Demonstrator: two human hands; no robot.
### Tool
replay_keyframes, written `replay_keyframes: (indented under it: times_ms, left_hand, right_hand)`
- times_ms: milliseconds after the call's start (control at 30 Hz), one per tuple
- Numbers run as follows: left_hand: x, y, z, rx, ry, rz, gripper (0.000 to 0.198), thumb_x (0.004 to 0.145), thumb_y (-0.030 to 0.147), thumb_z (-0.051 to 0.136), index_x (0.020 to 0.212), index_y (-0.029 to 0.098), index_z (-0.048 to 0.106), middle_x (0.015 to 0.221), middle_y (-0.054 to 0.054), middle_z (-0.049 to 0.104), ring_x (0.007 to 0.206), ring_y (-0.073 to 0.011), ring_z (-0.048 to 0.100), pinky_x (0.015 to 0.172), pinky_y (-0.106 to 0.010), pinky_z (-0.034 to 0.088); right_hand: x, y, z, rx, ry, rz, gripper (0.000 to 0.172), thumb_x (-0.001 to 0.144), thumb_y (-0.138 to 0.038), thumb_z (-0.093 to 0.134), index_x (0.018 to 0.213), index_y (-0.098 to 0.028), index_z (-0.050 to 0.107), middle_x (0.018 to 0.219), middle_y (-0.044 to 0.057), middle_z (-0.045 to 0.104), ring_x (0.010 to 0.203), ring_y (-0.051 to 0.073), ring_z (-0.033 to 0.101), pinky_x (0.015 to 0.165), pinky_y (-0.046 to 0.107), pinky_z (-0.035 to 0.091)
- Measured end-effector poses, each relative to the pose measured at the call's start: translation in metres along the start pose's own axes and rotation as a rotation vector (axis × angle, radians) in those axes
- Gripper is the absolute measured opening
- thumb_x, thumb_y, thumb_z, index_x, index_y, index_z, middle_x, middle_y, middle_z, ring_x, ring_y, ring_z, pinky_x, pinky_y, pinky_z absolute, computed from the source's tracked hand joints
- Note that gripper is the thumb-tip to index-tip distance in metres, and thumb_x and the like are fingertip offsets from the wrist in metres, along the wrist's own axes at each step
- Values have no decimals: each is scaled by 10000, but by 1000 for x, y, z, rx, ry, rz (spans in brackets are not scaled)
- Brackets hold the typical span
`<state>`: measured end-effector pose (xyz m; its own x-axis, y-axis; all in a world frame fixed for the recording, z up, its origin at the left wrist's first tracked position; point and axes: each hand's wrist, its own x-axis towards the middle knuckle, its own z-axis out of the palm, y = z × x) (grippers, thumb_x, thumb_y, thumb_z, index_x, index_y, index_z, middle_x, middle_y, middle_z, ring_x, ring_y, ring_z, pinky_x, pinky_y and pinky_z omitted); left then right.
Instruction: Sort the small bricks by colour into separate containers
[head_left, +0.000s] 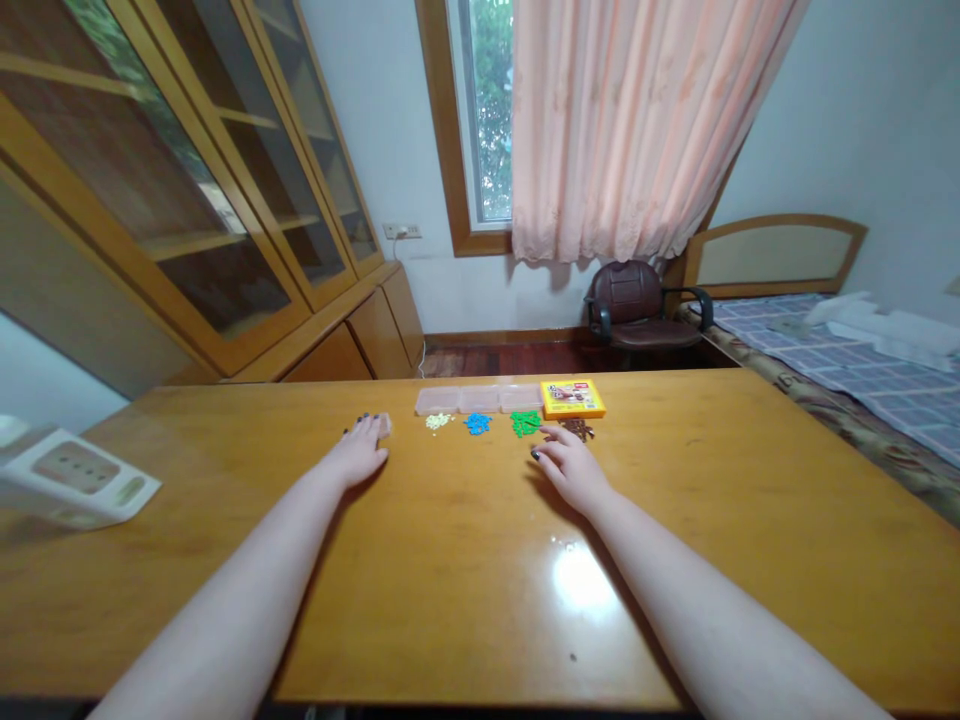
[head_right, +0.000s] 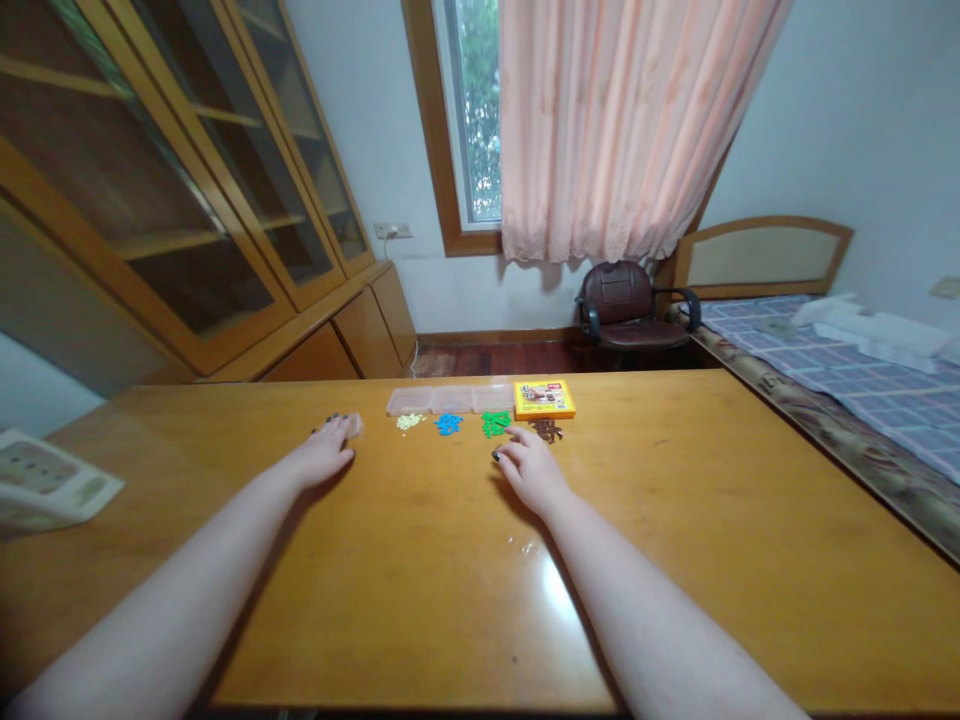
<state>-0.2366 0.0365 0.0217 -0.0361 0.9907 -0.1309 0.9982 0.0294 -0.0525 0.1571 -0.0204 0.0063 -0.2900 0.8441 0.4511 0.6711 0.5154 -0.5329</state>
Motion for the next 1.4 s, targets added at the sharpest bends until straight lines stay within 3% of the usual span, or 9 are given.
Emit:
replay_keyframes:
  times_ms: [133,333,433,533,633,733,933,1167,1400]
  left_hand:
    - [39,-20,-1,-85,-16,81,779,755,326,412,1445,43,189,1514,-171,136,1401,-291,112,1114,-451,220]
    - [56,-25,-4,-131,-40,154,745,812,428,365,1451,89,189,1524,-148,109,1411,-276,66,1123,-490,124]
    - [54,-15,-5,-177,64,105,669,867,465,299,1437,119,244,1523,-144,150,1409,-278,107,1116,-528,75]
    - [50,16,-6,-204,209,159,602,903,439,240,1435,158,262,1530,-109,156,1410,-255,122,1126,-496,80]
    - [47,54,-8,-147,156,316,591,894,394,282,1443,176,248,1532,-97,150,1411,-253,117,1125,-505,70]
    - [48,78,-10,-103,128,332,583,890,399,295,1440,210,259,1529,-76,167,1408,-268,125,1109,-552,52]
    - [46,74,-9,-151,99,345,575,879,387,315,1433,237,280,1525,-47,197,1405,-255,146,1108,-508,171]
    - [26,74,4,-228,159,405,584,874,382,351,1425,193,311,1519,-50,222,1409,-247,120,1142,-445,157]
    - [-3,75,14,-251,186,419,569,876,367,371,1418,200,325,1515,-58,234,1408,-262,118,1142,-473,159]
  right_hand:
    - [0,1,1,20,9,1,244,879,-270,480,890,-175,704,1181,134,576,1139,244,511,988,429,412]
    - [0,0,2,50,25,4,232,878,-258,482,876,-182,701,1153,127,590,1148,243,509,979,430,423]
    - [0,-1,3,64,31,5,226,878,-254,483,877,-189,699,1139,117,595,1136,236,519,975,422,429]
    - [0,-1,3,83,19,6,224,876,-242,480,872,-190,698,1119,112,603,1134,230,522,978,409,429]
    - [0,-2,2,96,6,19,225,874,-237,479,865,-178,695,1117,118,605,1128,229,528,976,406,431]
    - [0,-2,1,95,2,29,235,878,-245,472,867,-165,693,1120,129,602,1126,232,528,974,409,433]
    - [0,-1,1,104,15,26,229,879,-245,473,845,-184,690,1110,118,606,1102,226,545,957,407,447]
    - [0,0,3,99,2,15,224,875,-261,483,862,-185,692,1128,119,598,1092,233,546,959,418,440]
    - [-1,1,4,91,4,19,228,875,-260,478,852,-186,692,1129,117,599,1085,231,551,953,414,445]
